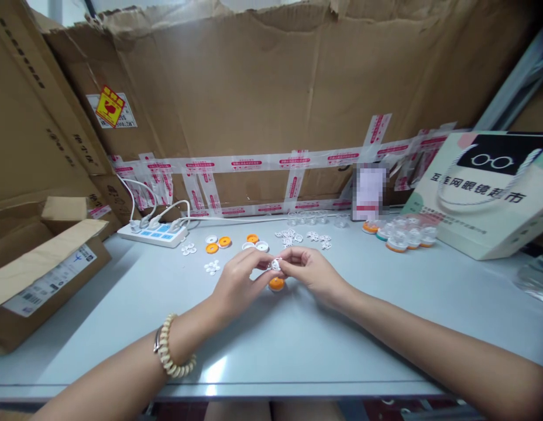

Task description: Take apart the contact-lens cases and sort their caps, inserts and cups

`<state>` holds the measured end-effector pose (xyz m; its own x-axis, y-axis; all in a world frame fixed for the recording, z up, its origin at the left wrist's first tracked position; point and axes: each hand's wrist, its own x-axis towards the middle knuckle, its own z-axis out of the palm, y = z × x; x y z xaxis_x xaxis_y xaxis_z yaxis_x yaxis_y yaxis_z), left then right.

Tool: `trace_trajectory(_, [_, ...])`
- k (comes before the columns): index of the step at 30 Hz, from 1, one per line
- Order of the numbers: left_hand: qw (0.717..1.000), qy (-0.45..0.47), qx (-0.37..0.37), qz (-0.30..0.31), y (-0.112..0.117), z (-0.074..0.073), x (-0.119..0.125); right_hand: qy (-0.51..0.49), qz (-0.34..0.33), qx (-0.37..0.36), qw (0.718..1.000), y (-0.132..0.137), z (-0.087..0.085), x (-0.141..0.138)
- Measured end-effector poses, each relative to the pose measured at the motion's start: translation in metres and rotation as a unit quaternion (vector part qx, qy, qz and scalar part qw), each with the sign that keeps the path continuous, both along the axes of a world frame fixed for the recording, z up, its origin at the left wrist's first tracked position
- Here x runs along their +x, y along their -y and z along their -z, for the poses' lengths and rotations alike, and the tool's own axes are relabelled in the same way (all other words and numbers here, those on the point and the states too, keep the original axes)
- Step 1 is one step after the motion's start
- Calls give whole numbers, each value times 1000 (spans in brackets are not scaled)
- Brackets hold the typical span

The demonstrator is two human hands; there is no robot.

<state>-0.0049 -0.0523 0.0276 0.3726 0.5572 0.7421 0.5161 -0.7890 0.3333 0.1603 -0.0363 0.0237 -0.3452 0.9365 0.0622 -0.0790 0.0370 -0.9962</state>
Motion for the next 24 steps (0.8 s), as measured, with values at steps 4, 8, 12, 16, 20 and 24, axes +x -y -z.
trace_trajectory(4, [1000,24,-1,11,-2,1,1,14,11,21,1000,0,-3,0])
trace_trajectory(8, [989,96,-114,20,-6,2,2,-7,33,-18,999,-3,-6,1])
trace_trajectory(12, [982,110,-156,10,-9,6,1,-37,4,-113,993,-5,-3,0])
trace_trajectory(16, [990,65,-124,24,-7,8,-2,-55,40,-172,983,-9,1,2])
trace_trajectory(20, [983,94,-154,29,-4,4,-3,-43,98,-103,989,-26,2,14])
trace_trajectory(24, [944,185,-269,42,-5,-1,-2,51,179,63,981,-52,9,35])
